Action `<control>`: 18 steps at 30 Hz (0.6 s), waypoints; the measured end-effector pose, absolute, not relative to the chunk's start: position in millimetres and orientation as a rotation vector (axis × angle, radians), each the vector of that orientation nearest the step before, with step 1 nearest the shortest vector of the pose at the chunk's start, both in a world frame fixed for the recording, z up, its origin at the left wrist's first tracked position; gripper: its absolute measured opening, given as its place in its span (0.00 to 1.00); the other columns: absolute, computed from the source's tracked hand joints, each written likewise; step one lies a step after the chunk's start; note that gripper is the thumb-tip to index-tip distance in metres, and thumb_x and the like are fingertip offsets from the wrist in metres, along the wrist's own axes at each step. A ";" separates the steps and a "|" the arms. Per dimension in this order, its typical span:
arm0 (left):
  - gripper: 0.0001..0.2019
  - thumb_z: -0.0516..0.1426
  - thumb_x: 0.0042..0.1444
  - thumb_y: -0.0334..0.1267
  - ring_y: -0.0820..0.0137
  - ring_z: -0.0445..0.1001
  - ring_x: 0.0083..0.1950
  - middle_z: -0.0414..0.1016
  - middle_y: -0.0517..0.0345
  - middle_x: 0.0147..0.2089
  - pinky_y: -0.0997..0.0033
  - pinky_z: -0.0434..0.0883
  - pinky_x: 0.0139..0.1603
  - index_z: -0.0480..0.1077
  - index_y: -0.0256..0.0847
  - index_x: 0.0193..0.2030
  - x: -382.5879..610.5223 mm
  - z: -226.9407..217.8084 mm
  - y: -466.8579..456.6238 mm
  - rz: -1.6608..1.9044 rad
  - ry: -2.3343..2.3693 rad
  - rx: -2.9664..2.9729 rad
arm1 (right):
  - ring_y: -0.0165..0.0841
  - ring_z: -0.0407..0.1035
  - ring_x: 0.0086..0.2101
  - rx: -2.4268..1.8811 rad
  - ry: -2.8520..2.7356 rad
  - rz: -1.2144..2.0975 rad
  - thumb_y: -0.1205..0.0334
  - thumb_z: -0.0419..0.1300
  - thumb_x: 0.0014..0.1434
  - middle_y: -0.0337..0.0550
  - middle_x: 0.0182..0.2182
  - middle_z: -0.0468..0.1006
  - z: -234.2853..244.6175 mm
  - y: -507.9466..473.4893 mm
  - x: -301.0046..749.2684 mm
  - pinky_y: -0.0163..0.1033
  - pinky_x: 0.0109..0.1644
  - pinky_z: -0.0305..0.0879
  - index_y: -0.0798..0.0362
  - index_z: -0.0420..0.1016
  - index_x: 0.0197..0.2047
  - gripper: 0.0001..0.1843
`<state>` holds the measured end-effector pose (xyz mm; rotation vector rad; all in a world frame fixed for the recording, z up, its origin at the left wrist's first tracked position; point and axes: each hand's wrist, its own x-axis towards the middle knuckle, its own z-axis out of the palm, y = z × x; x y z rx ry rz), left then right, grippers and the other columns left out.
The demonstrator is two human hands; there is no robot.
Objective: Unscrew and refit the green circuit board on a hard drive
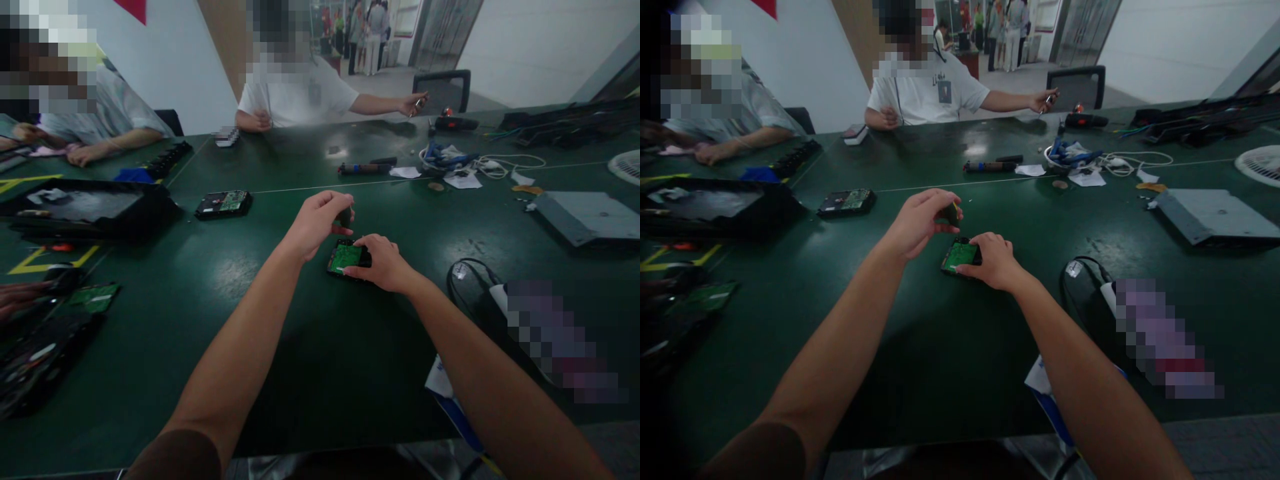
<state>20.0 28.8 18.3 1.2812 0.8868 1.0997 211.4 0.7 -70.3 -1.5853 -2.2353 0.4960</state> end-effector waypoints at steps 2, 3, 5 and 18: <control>0.10 0.62 0.62 0.45 0.65 0.78 0.41 0.77 0.52 0.37 0.67 0.78 0.35 0.72 0.40 0.37 21.1 19.0 28.0 1.095 0.875 1.244 | 0.54 0.66 0.60 -1.583 -2.237 0.493 0.34 0.68 0.56 0.52 0.60 0.74 -70.9 1.1 211.4 0.62 0.62 0.61 0.47 0.71 0.60 0.36; 0.10 0.62 0.62 0.44 0.65 0.79 0.41 0.77 0.51 0.37 0.66 0.79 0.36 0.71 0.40 0.37 21.5 19.1 27.6 1.096 0.864 1.233 | 0.53 0.66 0.60 -1.580 -2.237 0.495 0.34 0.68 0.56 0.52 0.59 0.74 -70.9 1.1 211.4 0.62 0.62 0.61 0.46 0.71 0.60 0.36; 0.09 0.61 0.62 0.43 0.65 0.79 0.41 0.78 0.51 0.37 0.66 0.79 0.37 0.71 0.40 0.36 21.8 19.0 27.4 1.101 0.843 1.234 | 0.53 0.66 0.60 -1.580 -2.236 0.498 0.34 0.68 0.56 0.52 0.59 0.74 -70.1 0.7 211.3 0.62 0.62 0.61 0.46 0.71 0.60 0.36; 0.08 0.60 0.60 0.42 0.65 0.78 0.41 0.77 0.51 0.37 0.66 0.79 0.36 0.73 0.39 0.37 19.6 17.7 28.7 1.100 0.870 1.253 | 0.54 0.66 0.60 -1.580 -2.234 0.514 0.35 0.68 0.56 0.52 0.60 0.74 -68.3 0.4 211.3 0.64 0.62 0.60 0.48 0.71 0.60 0.37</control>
